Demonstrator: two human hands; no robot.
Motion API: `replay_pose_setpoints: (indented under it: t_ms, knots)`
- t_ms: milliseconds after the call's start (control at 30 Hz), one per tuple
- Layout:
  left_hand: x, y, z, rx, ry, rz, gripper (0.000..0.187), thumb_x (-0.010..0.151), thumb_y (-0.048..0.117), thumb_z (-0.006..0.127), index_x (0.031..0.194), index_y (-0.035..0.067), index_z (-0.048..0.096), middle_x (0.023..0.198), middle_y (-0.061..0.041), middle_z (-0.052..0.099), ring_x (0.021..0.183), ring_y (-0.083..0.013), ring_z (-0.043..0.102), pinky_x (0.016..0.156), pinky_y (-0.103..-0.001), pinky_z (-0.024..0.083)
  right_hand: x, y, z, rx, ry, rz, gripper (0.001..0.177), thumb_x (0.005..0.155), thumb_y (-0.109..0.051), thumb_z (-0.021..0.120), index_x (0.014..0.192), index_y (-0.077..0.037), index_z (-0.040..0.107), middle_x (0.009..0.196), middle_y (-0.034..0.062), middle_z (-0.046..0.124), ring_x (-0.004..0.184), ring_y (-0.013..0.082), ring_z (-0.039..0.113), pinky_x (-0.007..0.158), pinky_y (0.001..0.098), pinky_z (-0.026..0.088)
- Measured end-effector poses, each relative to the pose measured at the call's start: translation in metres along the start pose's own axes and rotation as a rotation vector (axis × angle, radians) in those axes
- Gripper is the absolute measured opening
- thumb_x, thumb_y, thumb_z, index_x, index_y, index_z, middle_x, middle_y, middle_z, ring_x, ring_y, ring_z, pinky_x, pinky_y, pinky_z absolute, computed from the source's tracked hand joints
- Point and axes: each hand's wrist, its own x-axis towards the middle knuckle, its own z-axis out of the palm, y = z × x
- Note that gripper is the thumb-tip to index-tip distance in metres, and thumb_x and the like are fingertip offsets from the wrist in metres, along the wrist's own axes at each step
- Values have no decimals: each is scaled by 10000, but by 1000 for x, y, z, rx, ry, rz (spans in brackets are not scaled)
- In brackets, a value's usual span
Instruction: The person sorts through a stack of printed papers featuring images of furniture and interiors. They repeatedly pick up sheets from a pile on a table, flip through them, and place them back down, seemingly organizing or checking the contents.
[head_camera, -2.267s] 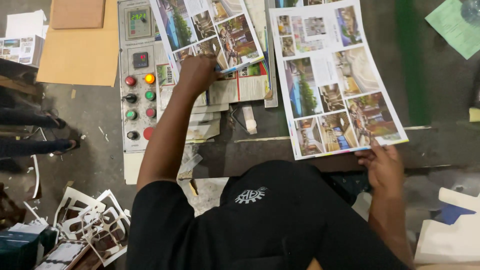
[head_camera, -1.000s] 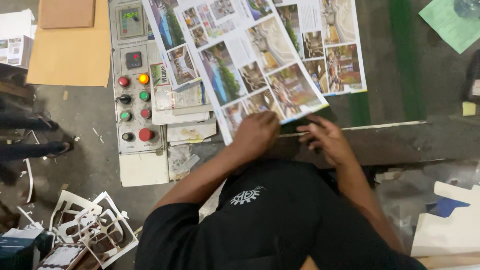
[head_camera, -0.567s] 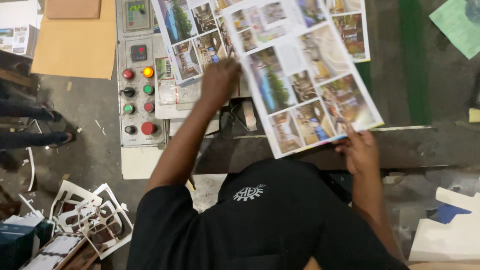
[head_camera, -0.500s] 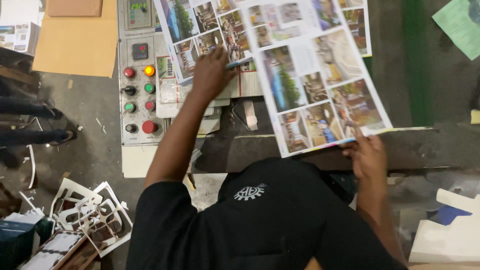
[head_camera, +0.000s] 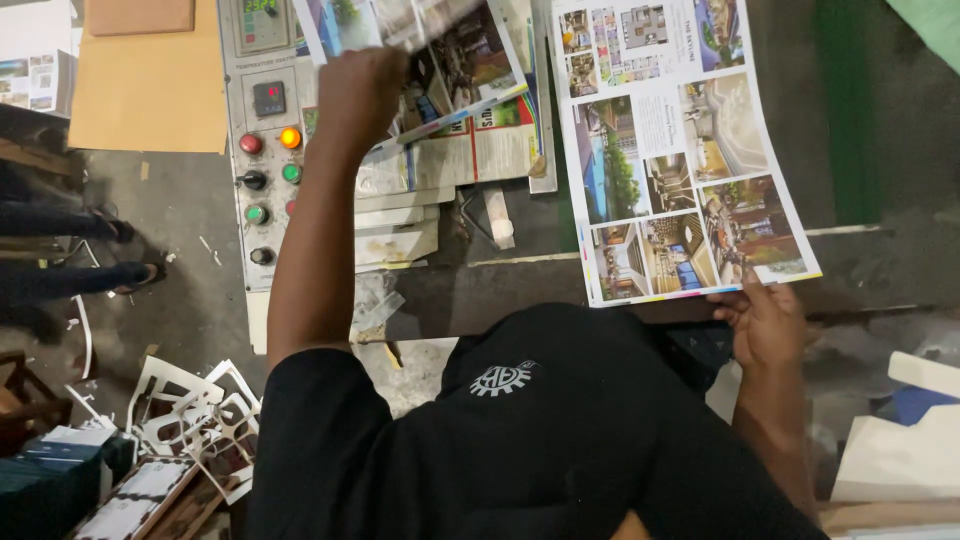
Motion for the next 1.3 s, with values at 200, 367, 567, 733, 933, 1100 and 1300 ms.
replay_pose_setpoints:
  t_ms: [200,367,567,733,933,1100,1300]
  knots:
    - [-47,71,-44,-10,395,200,127,1004,101,649,882,124,623,759,-59,677,613,-232,630,587,-392,499,-11,-7,15,-67,77,-26,236,1105,-176,612,1309,-58,611,1036,88,729,784,188,717,583,270,546]
    - [-76,100,-18,-39,235,185,46,925,73,635,881,84,623,757,-99,671,648,-275,665,613,-428,518,1,-6,32,-93,7,0,236,1106,-181,591,1290,-33,598,1043,87,726,792,191,728,581,267,555]
    - [-84,114,-21,-219,215,147,28,911,77,615,884,75,621,799,-132,686,759,-347,703,650,-476,526,46,-12,66,-155,-13,3,216,1103,-218,596,1237,-49,596,1039,89,718,793,197,729,564,272,552]
    - [-87,119,-33,-237,255,113,46,921,96,615,942,90,656,878,-125,713,812,-350,713,631,-475,531,76,-10,64,-94,-18,19,256,1161,-248,639,1152,-19,523,991,124,667,833,247,761,597,325,568]
    - [-109,151,-18,-487,399,261,153,922,136,703,1068,89,700,1066,-142,727,874,-326,716,719,-425,583,44,-9,92,-187,-74,28,395,1060,-268,591,1400,-69,558,1113,157,743,828,188,727,632,300,570]
    - [-119,212,33,-371,4,464,179,876,253,706,925,82,679,1006,-118,678,947,-303,691,826,-439,556,27,-18,159,-264,-472,49,412,993,-224,597,1372,-64,570,1122,140,757,832,189,729,619,290,566]
    - [-93,202,56,-468,254,517,242,851,292,710,957,76,685,1061,-128,689,922,-318,689,771,-464,541,48,-11,143,-70,-296,12,267,1030,-170,631,1243,-9,615,1055,94,719,818,172,700,584,314,565]
